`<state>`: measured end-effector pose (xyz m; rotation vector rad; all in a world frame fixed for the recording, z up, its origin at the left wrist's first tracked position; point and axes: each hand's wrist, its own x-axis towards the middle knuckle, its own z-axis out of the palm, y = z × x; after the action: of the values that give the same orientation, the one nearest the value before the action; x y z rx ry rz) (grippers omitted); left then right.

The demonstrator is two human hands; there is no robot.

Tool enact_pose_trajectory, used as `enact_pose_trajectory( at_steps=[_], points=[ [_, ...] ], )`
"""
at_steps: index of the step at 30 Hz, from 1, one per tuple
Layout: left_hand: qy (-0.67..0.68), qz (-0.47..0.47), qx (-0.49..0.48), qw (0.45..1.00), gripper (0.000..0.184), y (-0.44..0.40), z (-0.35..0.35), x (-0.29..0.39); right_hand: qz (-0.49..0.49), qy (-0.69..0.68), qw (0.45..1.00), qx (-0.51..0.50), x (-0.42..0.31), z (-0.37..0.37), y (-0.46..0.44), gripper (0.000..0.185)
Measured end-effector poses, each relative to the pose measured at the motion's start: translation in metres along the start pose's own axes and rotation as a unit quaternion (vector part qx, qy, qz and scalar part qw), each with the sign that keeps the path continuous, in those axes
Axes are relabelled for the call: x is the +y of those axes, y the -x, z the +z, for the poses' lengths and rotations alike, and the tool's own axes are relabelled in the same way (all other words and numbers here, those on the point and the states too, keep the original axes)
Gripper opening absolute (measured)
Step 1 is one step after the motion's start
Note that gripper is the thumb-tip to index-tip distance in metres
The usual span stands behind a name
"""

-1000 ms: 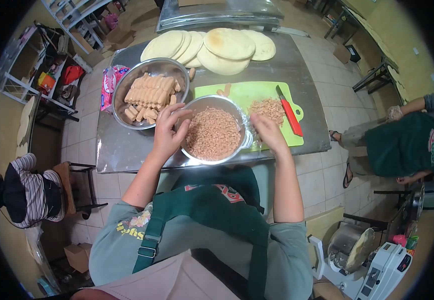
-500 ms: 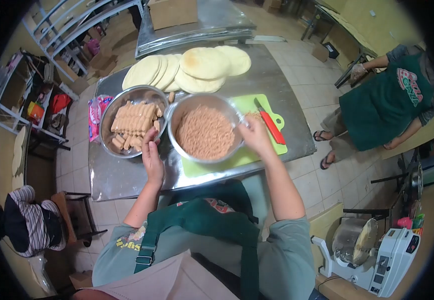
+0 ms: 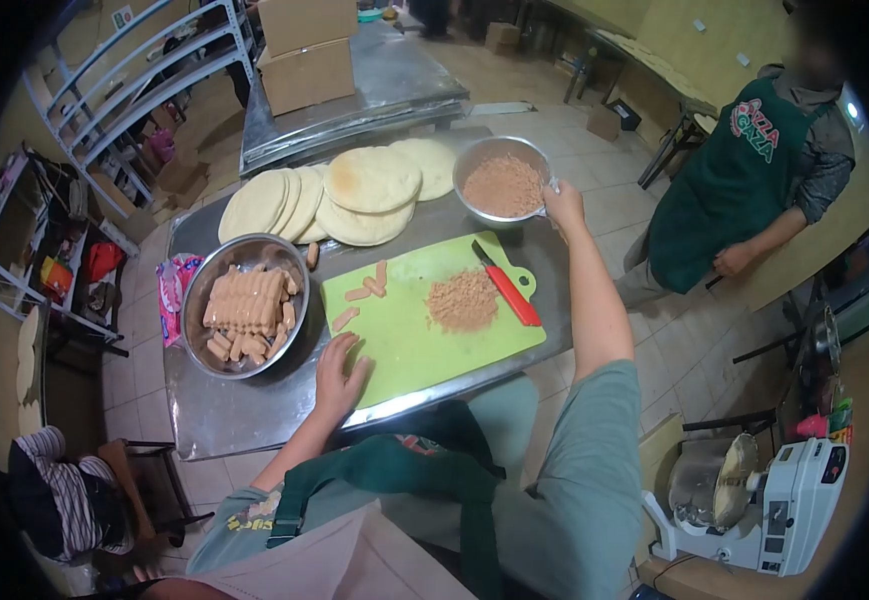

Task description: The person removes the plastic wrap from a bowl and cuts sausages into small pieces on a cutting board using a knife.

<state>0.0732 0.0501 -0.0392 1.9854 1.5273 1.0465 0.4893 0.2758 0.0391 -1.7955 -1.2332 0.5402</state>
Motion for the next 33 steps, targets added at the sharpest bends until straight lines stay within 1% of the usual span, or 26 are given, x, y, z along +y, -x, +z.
enact_pose_trajectory(
  at_steps=[1, 3, 4, 6, 7, 9, 10, 12, 14, 16, 18, 19, 20, 21, 22, 23, 24, 26, 27, 28, 29, 30, 31, 33],
  points=[
    [0.003, -0.007, -0.007, 1.0, 0.038, -0.001, 0.0, 0.001, -0.001, 0.0, 1.0, 0.001, 0.005, 0.003, -0.004, 0.028],
    [0.003, -0.013, -0.015, 1.0, 0.038, -0.001, -0.001, 0.004, 0.043, -0.068, 0.996, -0.026, 0.017, 0.012, -0.008, 0.024],
    [-0.007, -0.012, -0.017, 1.0, 0.037, -0.001, -0.001, 0.005, 0.044, -0.07, 0.996, -0.025, 0.022, 0.016, -0.011, 0.024],
    [-0.019, -0.012, -0.023, 0.999, 0.037, -0.002, -0.002, 0.007, 0.068, -0.127, 0.988, -0.064, 0.033, 0.023, -0.016, 0.024],
    [-0.017, -0.017, -0.022, 0.999, 0.037, -0.002, -0.003, 0.008, 0.071, -0.128, 0.987, -0.063, 0.023, 0.02, -0.011, 0.024],
    [-0.016, -0.023, -0.025, 0.999, 0.037, -0.001, -0.003, 0.007, 0.15, -0.184, 0.961, -0.143, 0.01, 0.01, -0.005, 0.028],
    [-0.014, -0.015, -0.02, 1.0, 0.038, -0.001, -0.003, 0.004, 0.153, -0.185, 0.96, -0.143, 0.013, 0.01, -0.002, 0.028],
    [-0.01, -0.006, -0.015, 1.0, 0.039, -0.001, -0.002, 0.003, 0.199, -0.215, 0.951, -0.104, 0.017, 0.005, 0.001, 0.03],
    [-0.018, -0.022, -0.02, 0.999, 0.04, -0.001, -0.002, 0.005, 0.201, -0.217, 0.952, -0.084, 0.047, 0.005, -0.009, 0.027],
    [-0.009, -0.028, -0.016, 0.999, 0.041, -0.002, -0.001, 0.002, 0.205, -0.221, 0.951, -0.065, 0.055, 0.004, -0.007, 0.024],
    [0.0, -0.04, -0.015, 0.999, 0.042, 0.0, 0.0, 0.0, 0.202, -0.213, 0.956, 0.014, 0.062, 0.0, 0.003, 0.016],
    [0.012, -0.036, -0.011, 0.999, 0.043, 0.0, 0.001, -0.002, 0.21, -0.211, 0.955, 0.011, 0.06, 0.001, 0.014, 0.016],
    [0.025, -0.03, -0.005, 0.999, 0.044, 0.0, 0.002, -0.004, 0.116, -0.239, 0.959, 0.094, 0.057, 0.005, 0.023, 0.012],
    [-0.001, -0.02, -0.003, 1.0, 0.046, 0.002, 0.005, -0.01, 0.021, -0.264, 0.948, 0.175, 0.051, 0.009, 0.034, 0.009],
    [-0.002, -0.025, -0.007, 1.0, 0.046, 0.002, 0.003, -0.006, 0.026, -0.261, 0.949, 0.173, 0.049, 0.013, 0.05, 0.009],
    [-0.018, -0.014, -0.007, 1.0, 0.046, 0.001, 0.002, -0.001, -0.068, -0.215, 0.964, 0.145, 0.047, 0.015, 0.071, 0.009],
    [-0.033, -0.003, -0.007, 0.999, 0.045, -0.001, 0.001, 0.002, -0.161, -0.166, 0.966, 0.115, 0.042, 0.016, 0.094, 0.01],
    [-0.042, 0.005, -0.025, 0.999, 0.045, -0.001, 0.002, 0.002, -0.156, -0.062, 0.986, 0.008, 0.026, 0.016, 0.144, 0.022],
    [-0.051, 0.014, -0.041, 0.998, 0.045, -0.001, 0.001, 0.002, -0.233, 0.033, 0.972, 0.006, 0.022, 0.019, 0.162, 0.025],
    [-0.051, 0.014, -0.042, 0.998, 0.045, -0.001, 0.001, 0.004, -0.309, 0.128, 0.943, 0.003, 0.02, 0.021, 0.175, 0.029],
    [-0.08, 0.018, -0.068, 0.994, 0.046, -0.002, 0.001, 0.006, -0.308, 0.128, 0.943, 0.004, 0.022, 0.023, 0.183, 0.029],
    [-0.108, 0.022, -0.094, 0.989, 0.048, -0.003, 0.001, 0.01, -0.275, 0.147, 0.949, -0.037, 0.027, 0.026, 0.189, 0.033],
    [-0.109, 0.024, -0.094, 0.989, 0.048, -0.005, 0.001, 0.013, -0.242, 0.165, 0.953, -0.077, 0.031, 0.028, 0.192, 0.037],
    [-0.131, 0.028, -0.155, 0.979, 0.057, -0.009, 0.006, 0.02, -0.227, 0.161, 0.957, -0.084, 0.036, 0.028, 0.188, 0.036]
  ],
)
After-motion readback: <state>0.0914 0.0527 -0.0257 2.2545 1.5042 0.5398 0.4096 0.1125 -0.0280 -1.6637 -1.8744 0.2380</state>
